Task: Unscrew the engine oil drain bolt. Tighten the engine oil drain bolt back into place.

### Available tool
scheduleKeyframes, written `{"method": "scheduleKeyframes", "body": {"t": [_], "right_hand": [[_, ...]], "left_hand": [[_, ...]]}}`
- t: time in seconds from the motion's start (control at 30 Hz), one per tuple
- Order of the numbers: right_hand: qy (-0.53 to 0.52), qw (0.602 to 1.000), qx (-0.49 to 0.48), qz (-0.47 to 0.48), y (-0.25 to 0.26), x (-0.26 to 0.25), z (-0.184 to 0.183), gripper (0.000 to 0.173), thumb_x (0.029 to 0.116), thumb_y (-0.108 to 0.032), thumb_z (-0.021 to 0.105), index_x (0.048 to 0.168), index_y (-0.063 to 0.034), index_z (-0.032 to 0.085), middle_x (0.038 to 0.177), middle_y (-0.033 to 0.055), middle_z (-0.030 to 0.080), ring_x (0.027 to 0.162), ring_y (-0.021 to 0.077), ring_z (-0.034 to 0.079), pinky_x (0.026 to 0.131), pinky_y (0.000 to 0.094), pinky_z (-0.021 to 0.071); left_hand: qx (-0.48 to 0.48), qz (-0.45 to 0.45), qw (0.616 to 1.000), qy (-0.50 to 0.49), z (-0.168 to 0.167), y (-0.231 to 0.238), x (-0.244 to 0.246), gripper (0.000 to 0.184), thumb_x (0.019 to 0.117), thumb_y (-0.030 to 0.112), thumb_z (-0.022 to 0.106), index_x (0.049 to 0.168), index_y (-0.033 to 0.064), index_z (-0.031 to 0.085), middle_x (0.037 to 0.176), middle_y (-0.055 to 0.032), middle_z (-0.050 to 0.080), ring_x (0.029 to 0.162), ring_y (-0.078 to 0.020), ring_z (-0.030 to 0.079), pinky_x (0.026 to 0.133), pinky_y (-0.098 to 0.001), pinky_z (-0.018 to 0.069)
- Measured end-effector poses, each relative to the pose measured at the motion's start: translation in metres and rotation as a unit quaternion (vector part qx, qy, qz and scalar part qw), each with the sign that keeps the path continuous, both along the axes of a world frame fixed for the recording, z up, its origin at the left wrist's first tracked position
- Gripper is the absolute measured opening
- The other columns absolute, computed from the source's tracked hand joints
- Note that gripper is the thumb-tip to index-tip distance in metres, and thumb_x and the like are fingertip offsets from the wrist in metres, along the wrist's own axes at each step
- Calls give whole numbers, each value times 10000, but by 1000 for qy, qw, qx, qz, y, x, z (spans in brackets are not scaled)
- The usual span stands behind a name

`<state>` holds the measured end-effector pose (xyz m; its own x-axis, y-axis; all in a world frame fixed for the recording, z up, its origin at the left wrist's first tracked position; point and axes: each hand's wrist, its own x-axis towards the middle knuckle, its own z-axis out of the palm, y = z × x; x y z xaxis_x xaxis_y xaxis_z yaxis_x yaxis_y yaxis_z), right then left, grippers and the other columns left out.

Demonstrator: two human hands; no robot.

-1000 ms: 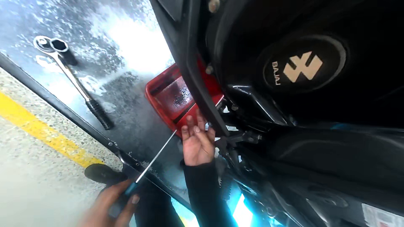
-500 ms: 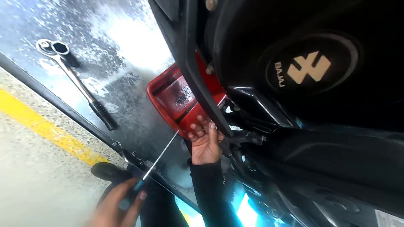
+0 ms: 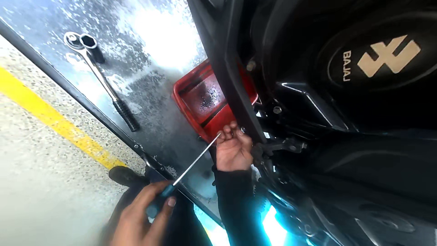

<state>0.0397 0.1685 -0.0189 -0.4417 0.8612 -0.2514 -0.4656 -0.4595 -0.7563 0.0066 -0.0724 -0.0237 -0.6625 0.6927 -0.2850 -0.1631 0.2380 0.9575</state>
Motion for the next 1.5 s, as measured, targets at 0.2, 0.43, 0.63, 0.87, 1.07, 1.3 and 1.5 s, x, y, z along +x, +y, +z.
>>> {"method": "scheduleKeyframes", "body": {"t": [0.2,0.43,0.63,0.87,1.07,1.3,1.5], "right_hand": [[94,991,-21,90,10,10,-16,309,776,-51,767,1071,-135,727,1094,66,706,912,196,695,798,370,601],[166,985,-31,48,15,-10,-21,347,788,29,730,1131,-21,708,1290,193,682,1190,314,673,1017,445,552],[189,980,-47,30,6,-14,-29,355,764,-22,747,1081,-148,649,1052,88,704,1006,257,698,974,425,561],[192,980,19,38,11,-18,-44,323,733,-64,776,1024,-141,658,878,49,668,776,198,663,806,381,571],[190,981,4,28,11,-24,-33,218,772,-8,735,975,-47,667,933,101,689,892,211,695,878,343,572],[177,984,-24,14,4,-16,-12,162,922,-81,693,1068,-15,674,1099,154,714,1018,247,724,919,321,594],[161,986,-29,34,6,-12,-17,177,950,-250,596,958,-80,644,890,49,648,789,179,654,763,319,564]], "left_hand": [[-6,1,1000,-8,-3,0,2,301,1001,296,608,1207,94,694,1106,-12,723,980,-86,686,837,-274,600],[-32,19,999,-15,-12,-24,-1,294,998,251,605,1199,48,672,1059,-30,727,903,-61,683,783,-247,592],[-38,22,999,-4,-12,-34,-5,299,1001,256,601,1201,45,673,1060,-27,732,934,-64,691,810,-251,598],[-43,37,998,-18,-12,-39,-6,294,998,269,606,1201,69,679,1050,-5,729,905,-55,686,783,-242,594],[-40,39,998,-35,-14,-39,-8,291,996,264,607,1193,60,673,1044,-10,733,887,-61,685,759,-238,591],[-32,39,998,-31,-17,-39,-9,298,1002,301,602,1202,91,673,1049,4,736,873,-67,688,734,-236,590],[-38,36,998,-44,-19,-45,-6,289,1002,300,601,1199,103,678,1057,10,737,886,-71,690,748,-250,593]]}}
